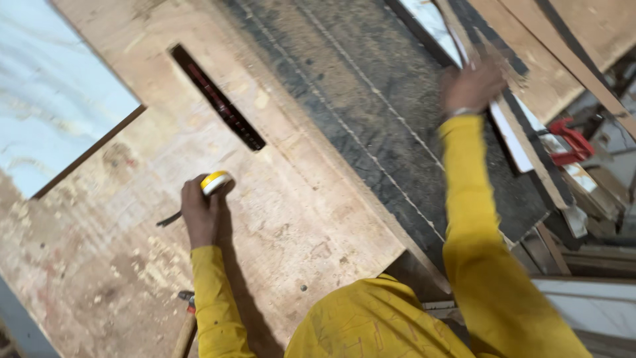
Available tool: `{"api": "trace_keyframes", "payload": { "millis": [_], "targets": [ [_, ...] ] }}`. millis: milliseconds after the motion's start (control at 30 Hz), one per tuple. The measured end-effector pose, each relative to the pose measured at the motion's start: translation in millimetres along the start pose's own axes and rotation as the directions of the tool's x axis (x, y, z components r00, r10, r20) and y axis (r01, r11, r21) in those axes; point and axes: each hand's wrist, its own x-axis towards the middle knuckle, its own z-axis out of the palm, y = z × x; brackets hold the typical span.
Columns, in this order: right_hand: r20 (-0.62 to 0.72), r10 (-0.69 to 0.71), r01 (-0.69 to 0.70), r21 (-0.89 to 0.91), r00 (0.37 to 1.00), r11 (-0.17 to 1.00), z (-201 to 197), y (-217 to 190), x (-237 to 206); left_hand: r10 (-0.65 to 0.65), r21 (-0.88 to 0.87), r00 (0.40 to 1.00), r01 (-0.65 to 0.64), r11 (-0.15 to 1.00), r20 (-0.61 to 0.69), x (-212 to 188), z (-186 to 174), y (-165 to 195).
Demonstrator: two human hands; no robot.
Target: The person sits on the floor fitting a white divider panel into a partially built cabinet, then moves to a table saw bench where they use a tape measure to take repeated measurements of the saw gap and a long white strip, and handle a hammer while positioning the strip on the bench.
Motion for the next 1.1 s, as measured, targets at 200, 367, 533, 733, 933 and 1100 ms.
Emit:
{"api": "trace_keyframes", "payload": {
  "millis": [200,367,533,733,933,1100],
  "targets": [
    [0.045,-0.007,0.005,0.057,0.999,0.998,5,81,34,-0.017,0.078,0.994,0.026,0.997,-0.111,-7,15,12],
    [-0.189,-0.104,0.115,0.048,0.976,0.992,-12,72,15,-0.099,0.046,0.981,0.108,0.993,-0.167,-13,30,9],
    [0.040,0.042,-0.052,0.287,0.998,0.957,-48,62,-47,-0.043,0.171,0.976,0.081,0.982,-0.214,-11,42,-3],
    [0.070,0.081,-0.106,0.517,0.994,0.849,-60,27,-135,-0.011,0.154,0.972,0.048,0.987,-0.233,-7,39,7],
    [0.031,0.071,-0.078,0.467,0.997,0.881,-61,33,-194,-0.225,0.144,0.966,0.243,0.959,-0.128,-3,29,21],
    [0.009,0.004,-0.007,0.340,1.000,0.940,-52,32,-196,-0.407,-0.119,0.900,0.392,0.912,-0.158,17,39,74]
  ]
}}
